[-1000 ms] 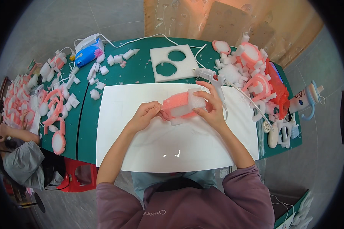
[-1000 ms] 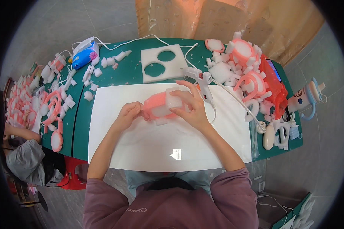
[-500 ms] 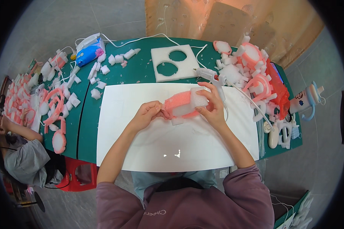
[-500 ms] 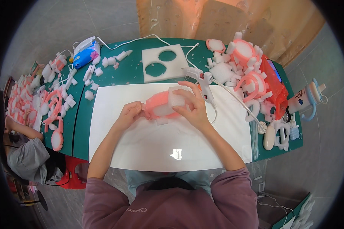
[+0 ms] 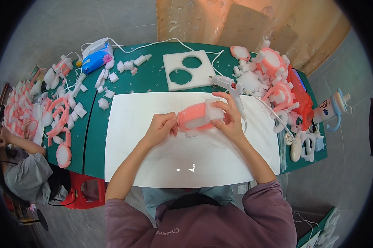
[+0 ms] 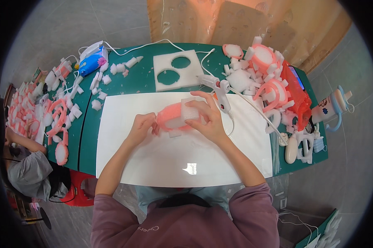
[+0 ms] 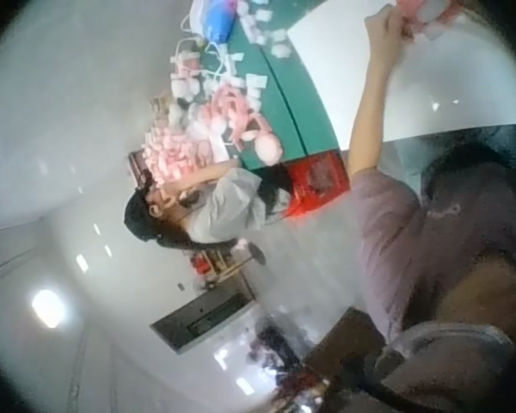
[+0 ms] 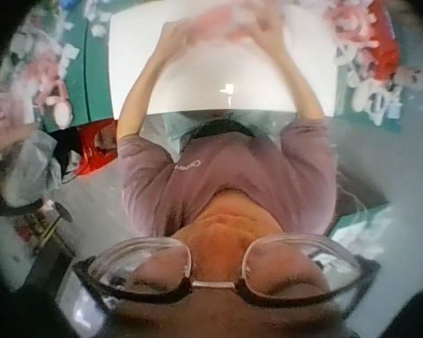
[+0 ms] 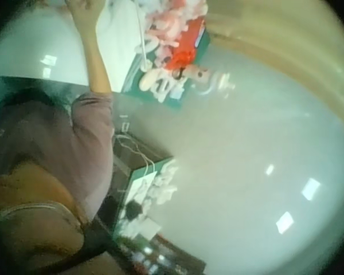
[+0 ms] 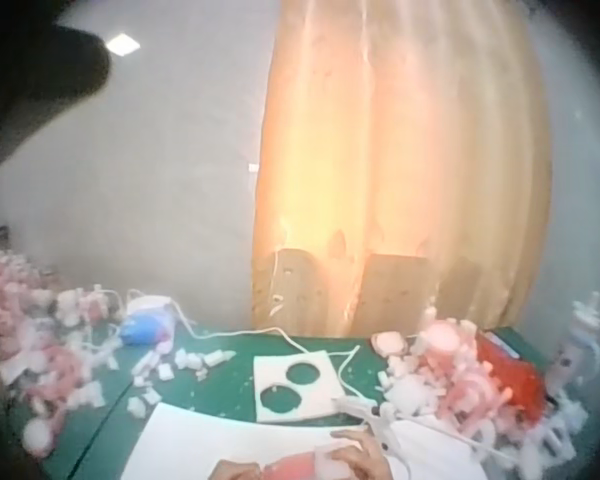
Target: Assemble pink and white foam pieces using a glue gun to create a structured product.
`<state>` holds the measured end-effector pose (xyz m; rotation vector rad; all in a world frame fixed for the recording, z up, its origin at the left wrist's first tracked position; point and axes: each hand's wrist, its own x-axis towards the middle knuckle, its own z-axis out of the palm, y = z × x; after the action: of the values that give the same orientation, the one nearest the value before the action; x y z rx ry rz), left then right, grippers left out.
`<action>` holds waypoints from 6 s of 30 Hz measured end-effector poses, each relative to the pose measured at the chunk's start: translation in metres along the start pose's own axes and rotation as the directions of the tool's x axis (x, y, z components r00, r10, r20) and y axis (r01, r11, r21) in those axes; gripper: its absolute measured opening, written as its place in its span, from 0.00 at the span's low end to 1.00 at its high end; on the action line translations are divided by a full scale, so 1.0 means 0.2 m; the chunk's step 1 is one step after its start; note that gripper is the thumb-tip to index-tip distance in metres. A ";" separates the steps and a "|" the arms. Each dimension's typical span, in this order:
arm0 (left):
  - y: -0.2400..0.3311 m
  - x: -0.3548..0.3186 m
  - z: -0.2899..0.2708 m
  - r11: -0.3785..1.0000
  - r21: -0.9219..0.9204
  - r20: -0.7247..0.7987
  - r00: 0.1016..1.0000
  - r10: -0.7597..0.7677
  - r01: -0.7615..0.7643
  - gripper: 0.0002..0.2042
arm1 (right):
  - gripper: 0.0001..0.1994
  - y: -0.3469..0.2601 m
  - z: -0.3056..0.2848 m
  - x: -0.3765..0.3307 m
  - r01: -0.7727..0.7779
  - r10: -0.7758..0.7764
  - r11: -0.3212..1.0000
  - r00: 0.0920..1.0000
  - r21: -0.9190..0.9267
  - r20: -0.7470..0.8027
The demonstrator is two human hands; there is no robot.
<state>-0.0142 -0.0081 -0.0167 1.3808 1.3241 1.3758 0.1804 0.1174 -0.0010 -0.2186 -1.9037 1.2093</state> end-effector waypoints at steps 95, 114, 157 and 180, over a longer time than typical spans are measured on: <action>-0.06 0.03 0.16 0.969 -0.024 -0.449 0.868 0.209 -0.246 0.04 | 0.24 0.04 0.05 -0.01 0.219 -0.214 0.968 0.975 -0.119 0.053; -0.09 0.05 0.10 0.955 -0.254 -0.332 0.941 0.063 -0.153 0.06 | 0.24 0.06 0.04 -0.02 0.260 -0.256 0.956 0.965 -0.134 0.050; -0.02 0.02 0.12 0.985 0.017 -0.447 0.880 0.161 -0.172 0.10 | 0.26 0.06 0.03 -0.02 0.280 -0.268 0.955 0.956 -0.096 0.116; -0.01 0.01 0.08 0.979 -0.138 -0.364 0.927 0.093 -0.153 0.12 | 0.26 0.04 0.05 -0.03 0.264 -0.252 0.958 0.961 -0.112 0.110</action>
<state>0.0006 -0.0031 -0.0194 1.1550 1.3301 1.8460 0.1754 0.1123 -0.0131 0.0230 -2.0206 0.9403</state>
